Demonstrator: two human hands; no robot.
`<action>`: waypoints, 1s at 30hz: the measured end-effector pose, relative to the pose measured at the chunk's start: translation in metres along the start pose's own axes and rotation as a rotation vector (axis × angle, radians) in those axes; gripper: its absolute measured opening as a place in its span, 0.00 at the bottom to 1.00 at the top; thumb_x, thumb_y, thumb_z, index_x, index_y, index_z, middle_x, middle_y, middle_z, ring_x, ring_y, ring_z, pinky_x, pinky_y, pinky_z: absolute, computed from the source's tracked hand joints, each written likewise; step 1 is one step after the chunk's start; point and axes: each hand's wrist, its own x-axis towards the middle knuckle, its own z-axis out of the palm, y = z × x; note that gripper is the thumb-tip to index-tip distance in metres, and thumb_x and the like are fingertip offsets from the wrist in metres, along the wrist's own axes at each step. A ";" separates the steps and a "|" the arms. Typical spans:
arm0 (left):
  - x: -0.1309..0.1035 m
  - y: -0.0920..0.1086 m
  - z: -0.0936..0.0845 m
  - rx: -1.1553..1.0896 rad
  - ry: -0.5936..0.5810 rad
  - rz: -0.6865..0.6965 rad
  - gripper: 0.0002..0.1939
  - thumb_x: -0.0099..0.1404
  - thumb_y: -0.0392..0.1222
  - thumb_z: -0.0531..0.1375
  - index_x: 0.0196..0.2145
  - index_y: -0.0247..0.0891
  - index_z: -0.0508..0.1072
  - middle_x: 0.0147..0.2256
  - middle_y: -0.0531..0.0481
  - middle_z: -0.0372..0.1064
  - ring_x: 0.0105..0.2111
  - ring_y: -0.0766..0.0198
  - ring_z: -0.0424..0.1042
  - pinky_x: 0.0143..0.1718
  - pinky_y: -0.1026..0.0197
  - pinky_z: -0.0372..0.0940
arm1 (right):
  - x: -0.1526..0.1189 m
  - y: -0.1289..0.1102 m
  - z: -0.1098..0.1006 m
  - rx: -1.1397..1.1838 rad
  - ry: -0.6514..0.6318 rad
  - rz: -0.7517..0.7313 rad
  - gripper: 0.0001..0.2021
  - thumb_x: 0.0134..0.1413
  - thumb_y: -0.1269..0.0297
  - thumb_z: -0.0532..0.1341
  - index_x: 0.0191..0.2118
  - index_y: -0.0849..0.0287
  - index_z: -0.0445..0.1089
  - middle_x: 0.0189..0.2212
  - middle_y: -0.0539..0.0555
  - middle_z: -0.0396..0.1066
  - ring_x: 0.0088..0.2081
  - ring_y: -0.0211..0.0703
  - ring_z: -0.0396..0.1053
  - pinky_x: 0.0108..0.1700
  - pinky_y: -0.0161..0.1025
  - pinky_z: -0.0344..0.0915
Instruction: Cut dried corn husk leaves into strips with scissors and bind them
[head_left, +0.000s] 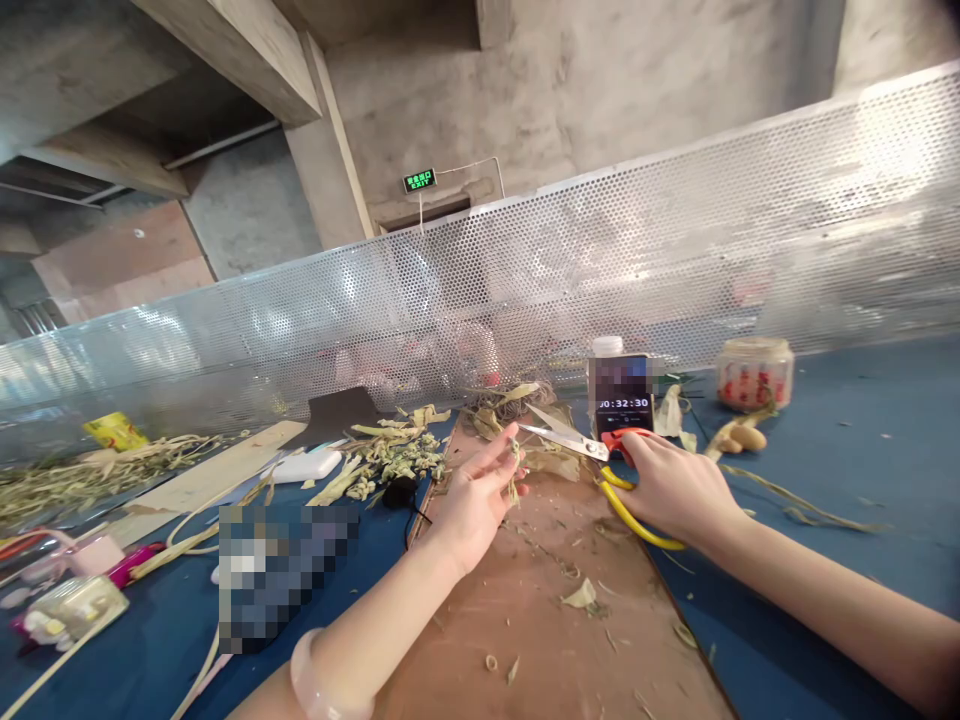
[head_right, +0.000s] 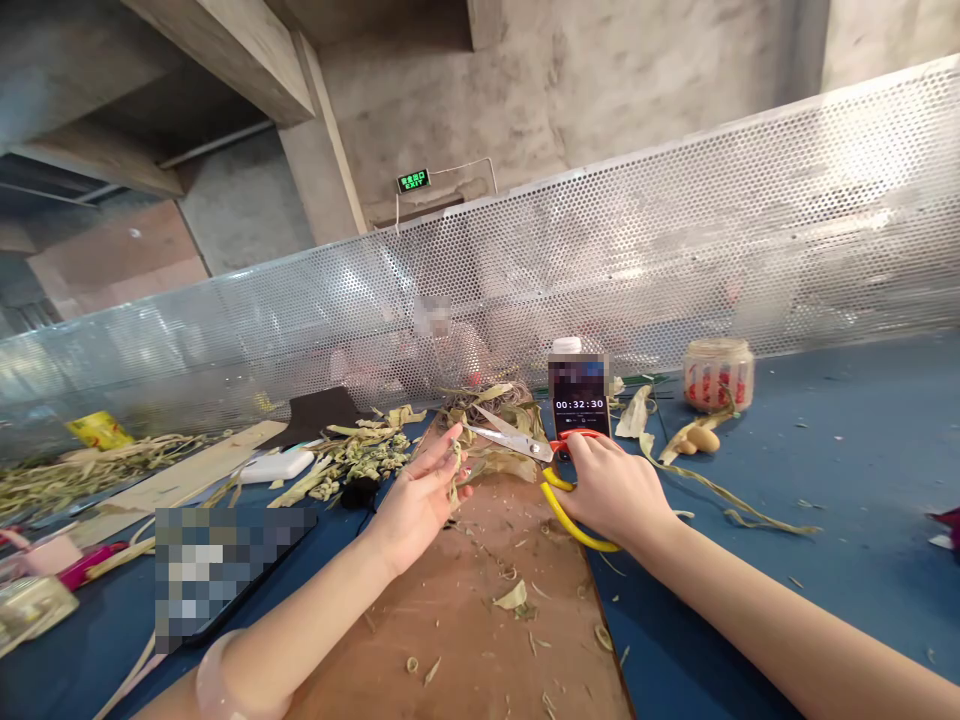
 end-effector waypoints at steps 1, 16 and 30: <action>0.000 0.000 0.000 0.001 0.005 -0.002 0.21 0.53 0.32 0.65 0.46 0.44 0.75 0.34 0.51 0.68 0.31 0.70 0.65 0.35 0.63 0.62 | 0.000 0.000 0.000 -0.007 -0.004 0.002 0.15 0.46 0.55 0.56 0.38 0.58 0.66 0.41 0.57 0.74 0.38 0.53 0.72 0.27 0.38 0.58; -0.001 0.000 0.000 0.012 -0.014 -0.009 0.19 0.54 0.32 0.65 0.45 0.42 0.76 0.35 0.50 0.68 0.31 0.70 0.65 0.36 0.63 0.62 | 0.001 0.001 -0.001 -0.013 0.053 0.011 0.15 0.46 0.55 0.56 0.37 0.58 0.67 0.41 0.59 0.73 0.38 0.53 0.71 0.26 0.38 0.60; 0.010 0.015 -0.015 0.173 0.057 0.069 0.20 0.53 0.32 0.64 0.46 0.40 0.73 0.36 0.47 0.70 0.32 0.67 0.69 0.34 0.63 0.64 | -0.001 0.006 0.004 -0.036 0.094 -0.132 0.13 0.46 0.57 0.57 0.37 0.57 0.66 0.40 0.57 0.74 0.41 0.51 0.71 0.26 0.36 0.59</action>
